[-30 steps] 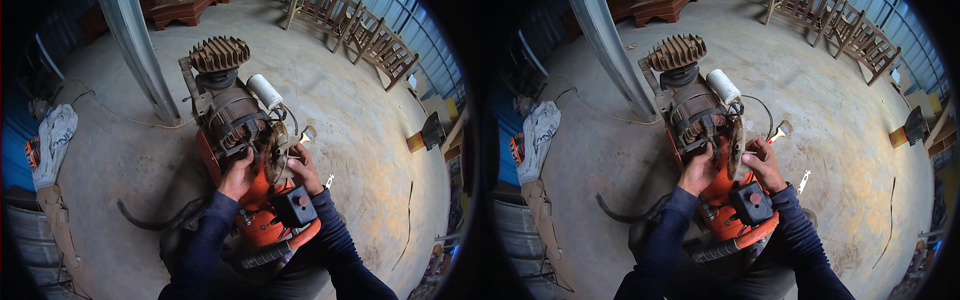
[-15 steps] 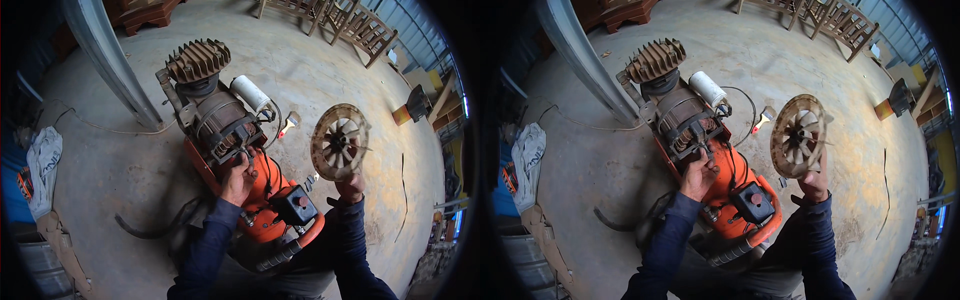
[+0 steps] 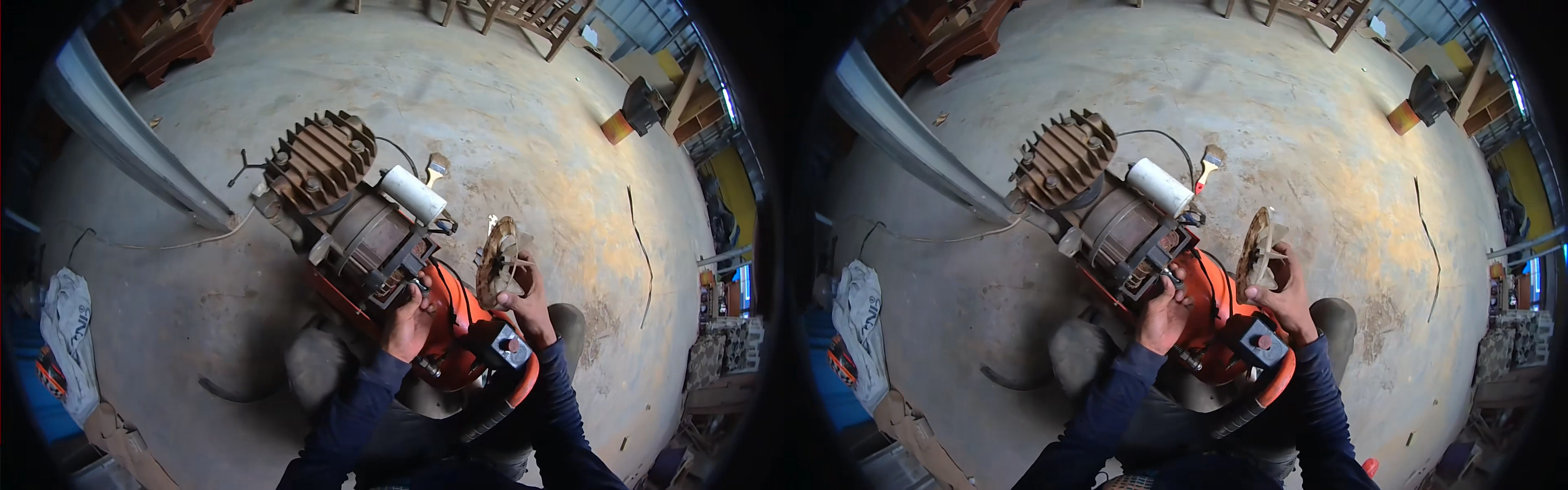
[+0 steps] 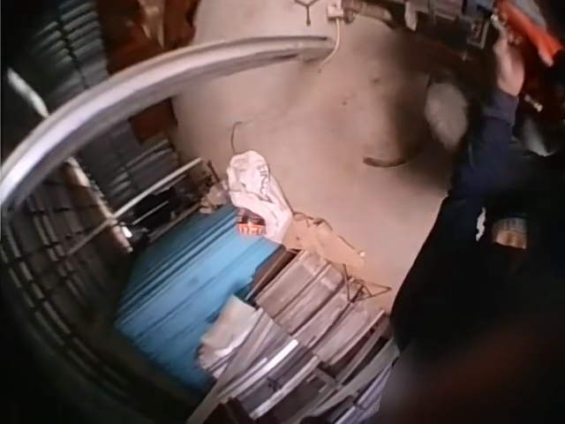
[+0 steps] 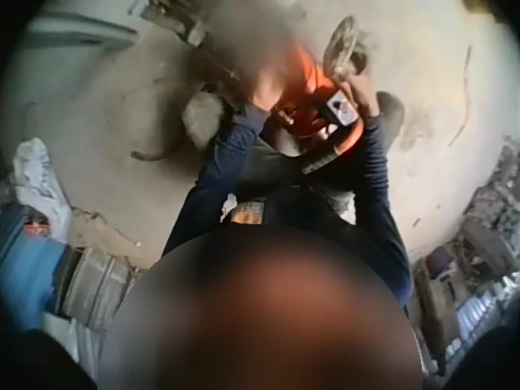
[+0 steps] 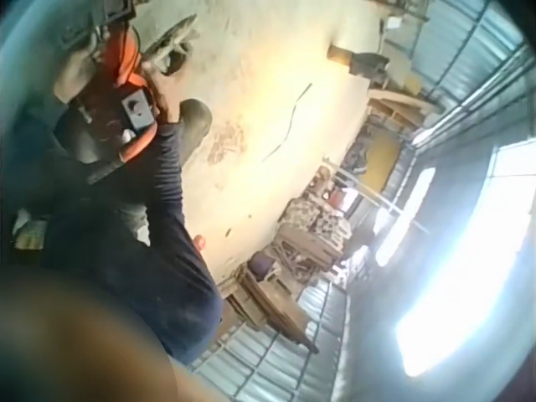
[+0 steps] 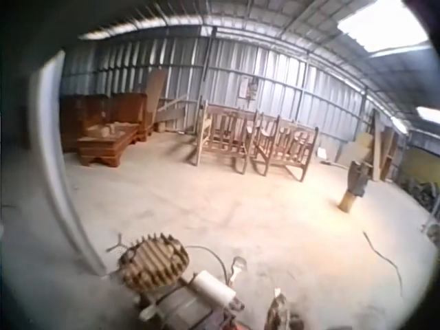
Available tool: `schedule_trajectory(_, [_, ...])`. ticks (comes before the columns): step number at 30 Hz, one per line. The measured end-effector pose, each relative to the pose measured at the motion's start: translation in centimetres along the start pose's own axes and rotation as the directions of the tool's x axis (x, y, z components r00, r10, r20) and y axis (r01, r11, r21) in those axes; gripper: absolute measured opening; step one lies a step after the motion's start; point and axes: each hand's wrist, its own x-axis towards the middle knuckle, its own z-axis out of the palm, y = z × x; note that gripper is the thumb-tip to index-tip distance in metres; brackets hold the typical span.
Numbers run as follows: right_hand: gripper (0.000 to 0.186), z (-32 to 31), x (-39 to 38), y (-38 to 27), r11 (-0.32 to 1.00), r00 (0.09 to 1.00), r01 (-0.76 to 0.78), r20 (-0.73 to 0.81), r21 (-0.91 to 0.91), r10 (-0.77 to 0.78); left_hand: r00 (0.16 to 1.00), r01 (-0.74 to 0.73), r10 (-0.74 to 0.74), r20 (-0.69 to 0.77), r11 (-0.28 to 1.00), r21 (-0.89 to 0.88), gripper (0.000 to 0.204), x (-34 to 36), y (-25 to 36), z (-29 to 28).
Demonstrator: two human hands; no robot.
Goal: The recorder is disassembling and cleaning the motor and fan components of an air compressor.
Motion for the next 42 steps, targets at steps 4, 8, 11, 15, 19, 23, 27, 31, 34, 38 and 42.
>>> schedule_trajectory(4, [0.089, -1.4, -0.9, 1.9, 0.999, 0.999, 0.026, -0.021, -0.037, -0.027, 0.997, -0.073, 0.074, 0.031, 0.997, -0.040, 0.030, 0.3, -1.3, -0.5])
schedule_trajectory(8, [0.077, -4.7, -1.6, 2.2, 0.978, 0.963, 0.140, -0.251, 0.154, -0.099, 0.985, -0.138, 0.146, 0.093, 0.987, -0.081, 0.029, 1.0, -1.9, -1.6])
schedule_trajectory(11, [0.074, -7.4, -3.7, 3.1, 0.963, 0.956, 0.231, -0.214, 0.137, -0.199, 0.970, -0.190, 0.202, 0.137, 0.977, -0.096, 0.027, 2.2, -1.9, -1.7])
schedule_trajectory(15, [0.072, -8.4, -6.3, 2.0, 0.934, 0.931, 0.340, -0.184, 0.114, -0.316, 0.960, -0.240, 0.235, 0.154, 0.971, 0.015, 0.024, 3.2, -1.4, -1.9])
schedule_trajectory(19, [0.066, -7.9, -6.7, -3.0, 0.885, 0.907, 0.416, -0.170, 0.211, -0.386, 0.952, -0.273, 0.260, 0.162, 0.960, 0.064, 0.023, 3.0, -0.4, -3.3])
schedule_trajectory(23, [0.059, -7.7, -6.8, -4.1, 0.878, 0.896, 0.407, -0.295, 0.251, -0.332, 0.950, -0.297, 0.286, 0.122, 0.952, 0.079, 0.022, 3.8, -1.3, -3.1])
schedule_trajectory(27, [0.063, -5.6, -2.3, 4.5, 0.948, 0.903, 0.064, -0.422, 0.311, 0.078, 0.915, -0.330, 0.324, 0.238, 0.944, -0.019, 0.022, 4.6, -1.6, -3.3])
schedule_trajectory(31, [0.078, -3.7, 5.5, 12.9, 0.834, 0.914, -0.268, -0.147, 0.483, 0.379, 0.901, -0.399, 0.398, 0.171, 0.916, -0.028, 0.024, 4.9, -1.8, -4.0])
schedule_trajectory(34, [0.077, -2.7, 11.3, 15.2, 0.928, 0.952, -0.302, 0.013, 0.219, 0.307, 0.860, -0.482, 0.477, 0.179, 0.876, -0.020, 0.027, 4.7, -2.0, -3.4])
schedule_trajectory(38, [0.073, 0.6, 15.5, 20.2, 0.975, 0.977, -0.214, -0.012, -0.058, 0.214, 0.808, -0.573, 0.569, 0.156, 0.819, -0.023, 0.029, 4.0, -2.8, -2.3])
schedule_trajectory(42, [0.055, 4.1, 15.7, 18.5, 0.910, 0.981, 0.009, 0.178, -0.415, 0.072, 0.785, -0.614, 0.614, 0.084, 0.789, -0.030, 0.031, 4.1, -3.8, -2.1])
